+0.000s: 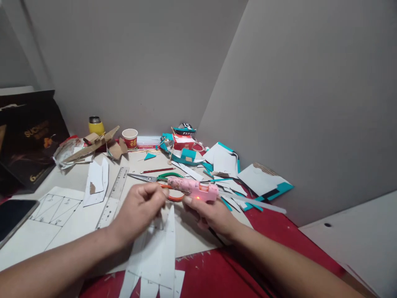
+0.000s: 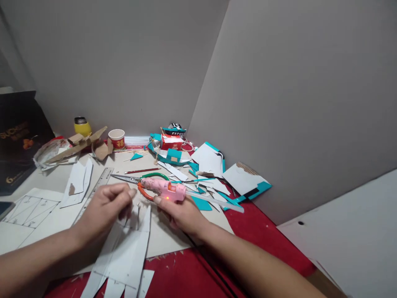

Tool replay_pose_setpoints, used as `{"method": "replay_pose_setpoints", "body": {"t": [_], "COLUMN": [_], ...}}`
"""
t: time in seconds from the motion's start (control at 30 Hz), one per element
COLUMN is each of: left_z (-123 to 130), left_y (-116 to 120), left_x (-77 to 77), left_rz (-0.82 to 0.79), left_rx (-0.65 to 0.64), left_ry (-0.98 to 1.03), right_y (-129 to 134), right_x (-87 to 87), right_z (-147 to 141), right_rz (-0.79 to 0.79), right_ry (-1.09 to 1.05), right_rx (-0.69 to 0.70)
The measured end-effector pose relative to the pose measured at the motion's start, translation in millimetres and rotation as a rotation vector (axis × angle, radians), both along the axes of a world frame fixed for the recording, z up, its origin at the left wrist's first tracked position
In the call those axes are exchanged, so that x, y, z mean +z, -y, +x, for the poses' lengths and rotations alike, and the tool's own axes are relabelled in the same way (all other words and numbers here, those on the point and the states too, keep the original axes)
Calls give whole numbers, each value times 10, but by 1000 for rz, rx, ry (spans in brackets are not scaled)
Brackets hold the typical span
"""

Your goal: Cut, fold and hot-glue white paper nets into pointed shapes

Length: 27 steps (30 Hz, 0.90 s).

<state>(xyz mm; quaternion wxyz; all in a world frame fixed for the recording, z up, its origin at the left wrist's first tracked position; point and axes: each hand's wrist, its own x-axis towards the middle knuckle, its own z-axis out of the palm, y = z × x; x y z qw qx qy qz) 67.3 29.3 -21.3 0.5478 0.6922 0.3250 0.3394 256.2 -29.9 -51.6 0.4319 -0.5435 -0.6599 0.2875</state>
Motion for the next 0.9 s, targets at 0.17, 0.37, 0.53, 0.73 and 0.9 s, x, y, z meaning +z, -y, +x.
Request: {"method": "replay_pose_setpoints", "body": {"t": [0.17, 0.37, 0.53, 0.73, 0.9], "left_z": [-132, -207, -121, -20, -4], "left_y": [-436, -555, -446, -364, -297], "left_x": [28, -94, -172, -195, -208], "left_rz": [330, 233, 170, -19, -11], "left_rx": [179, -141, -207, -217, -263], "left_ry": [-258, -649, -597, -475, -364], "right_y": [-27, -75, -100, -78, -78], "right_x": [18, -53, -105, -169, -164], "right_z": [18, 6, -3, -78, -116], "right_rz": [-294, -178, 34, -14, 26], "right_ry": [-433, -292, -11, -26, -120], "right_rx": [-93, -156, -95, -41, -93]}}
